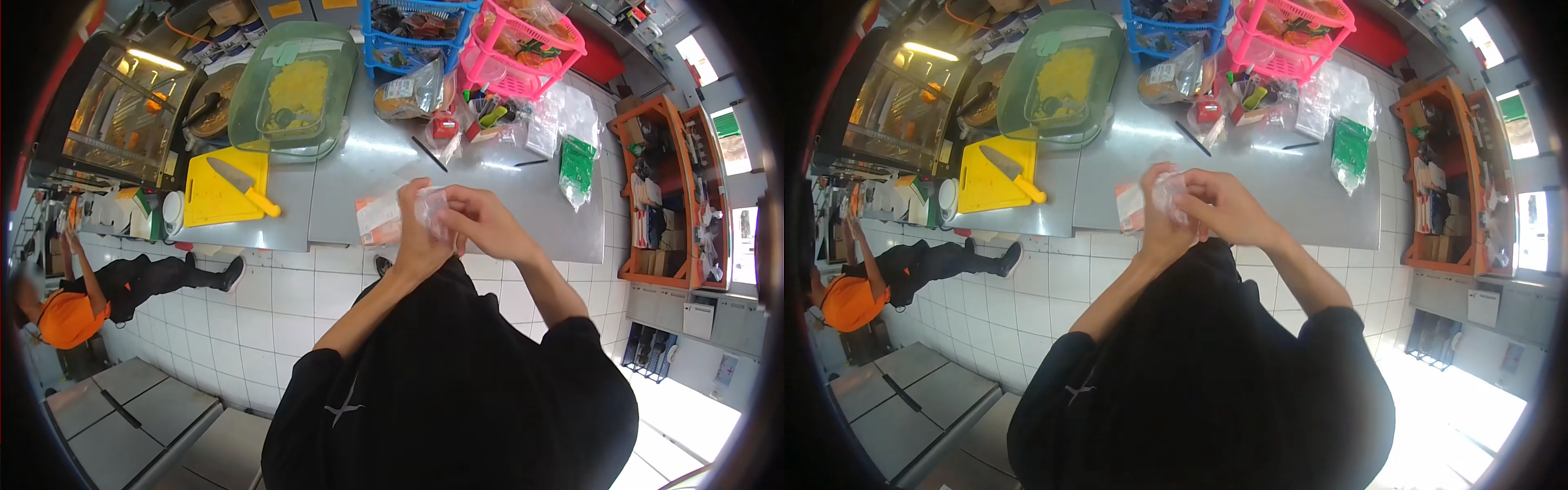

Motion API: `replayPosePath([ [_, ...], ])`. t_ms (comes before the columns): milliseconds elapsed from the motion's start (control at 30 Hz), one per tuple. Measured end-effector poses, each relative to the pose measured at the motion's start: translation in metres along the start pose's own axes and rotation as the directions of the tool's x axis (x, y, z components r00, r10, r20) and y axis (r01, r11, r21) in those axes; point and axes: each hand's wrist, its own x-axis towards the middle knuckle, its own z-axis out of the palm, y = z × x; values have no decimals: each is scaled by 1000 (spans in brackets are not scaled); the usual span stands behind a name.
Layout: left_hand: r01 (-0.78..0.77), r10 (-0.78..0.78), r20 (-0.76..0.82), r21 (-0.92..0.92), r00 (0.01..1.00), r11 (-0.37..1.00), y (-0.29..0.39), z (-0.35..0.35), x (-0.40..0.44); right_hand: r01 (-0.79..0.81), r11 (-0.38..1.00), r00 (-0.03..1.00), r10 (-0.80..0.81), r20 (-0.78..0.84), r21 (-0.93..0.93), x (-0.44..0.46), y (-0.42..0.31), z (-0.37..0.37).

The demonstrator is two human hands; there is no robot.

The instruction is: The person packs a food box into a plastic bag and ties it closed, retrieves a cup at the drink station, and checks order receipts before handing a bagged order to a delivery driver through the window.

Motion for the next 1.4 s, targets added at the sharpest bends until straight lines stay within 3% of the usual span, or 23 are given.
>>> replayPosePath([
  [33,-8,3,-69,-68,998,998,12,2,11,115,993,990,-113,-87,23,-4,-4,0],
  [100,-115,108,-193,-26,975,993,50,-6,21,246,864,933,-334,-133,-440,-14,12,-25],
  [133,-62,54,-166,-45,985,997,60,-7,22,264,747,890,-433,-145,-610,-13,24,-26],
  [200,-18,19,-48,19,999,1000,59,4,23,266,625,862,-494,-108,-734,1,78,-25],
  [233,12,-14,25,53,1000,999,58,13,19,263,656,885,-456,-94,-707,15,128,-17],
  [300,-36,16,164,119,986,992,60,32,17,257,846,914,-370,-168,-466,30,138,2],
  [333,-85,32,270,186,962,979,51,37,15,251,944,925,-300,-235,-215,38,108,16],
  [400,-101,-28,422,280,906,955,40,33,6,299,953,920,-274,-282,50,50,118,18],
  [467,4,-102,338,281,936,960,58,8,5,427,904,871,-405,-280,23,85,182,4],
  [500,54,-139,298,278,944,959,66,-4,6,280,960,926,-262,-271,29,84,180,1],
  [567,6,-233,245,679,941,734,38,-31,-4,-30,999,965,41,-258,44,74,171,2],
  [600,-28,-259,208,827,943,562,10,-39,-8,225,948,947,-159,-279,223,80,199,7],
  [667,-103,-255,305,802,918,589,-59,-26,-14,262,906,926,-138,-352,333,82,239,28],
  [733,-46,-310,389,684,867,728,-102,-2,-15,326,938,901,-270,-338,119,76,224,22],
  [800,113,-384,442,525,811,843,-109,13,-12,342,849,887,-433,-160,-403,41,162,7],
  [900,261,-414,503,347,759,901,-107,31,-2,196,978,968,-205,-143,-77,43,178,-15],
  [1000,160,-311,546,306,778,938,-109,64,14,-219,975,862,211,-461,36,45,157,-41],
  [1067,-279,28,544,385,839,879,-106,102,31,-188,946,874,38,-484,-264,33,154,-56],
  [1133,-280,42,539,367,841,887,-102,124,36,-154,828,889,-122,-442,-539,28,169,-69],
  [1200,-202,-20,569,325,822,924,-103,147,48,213,921,974,-228,-7,-325,-7,116,-111],
  [1300,-115,-92,647,270,757,956,-104,177,74,427,891,895,-441,-70,-154,-45,99,-169],
  [1333,-103,-95,666,252,740,962,-102,185,83,610,766,756,-639,-141,-203,-46,115,-196],
  [1400,-93,-88,708,214,701,973,-92,194,102,483,872,830,-430,-354,73,-67,125,-267],
])
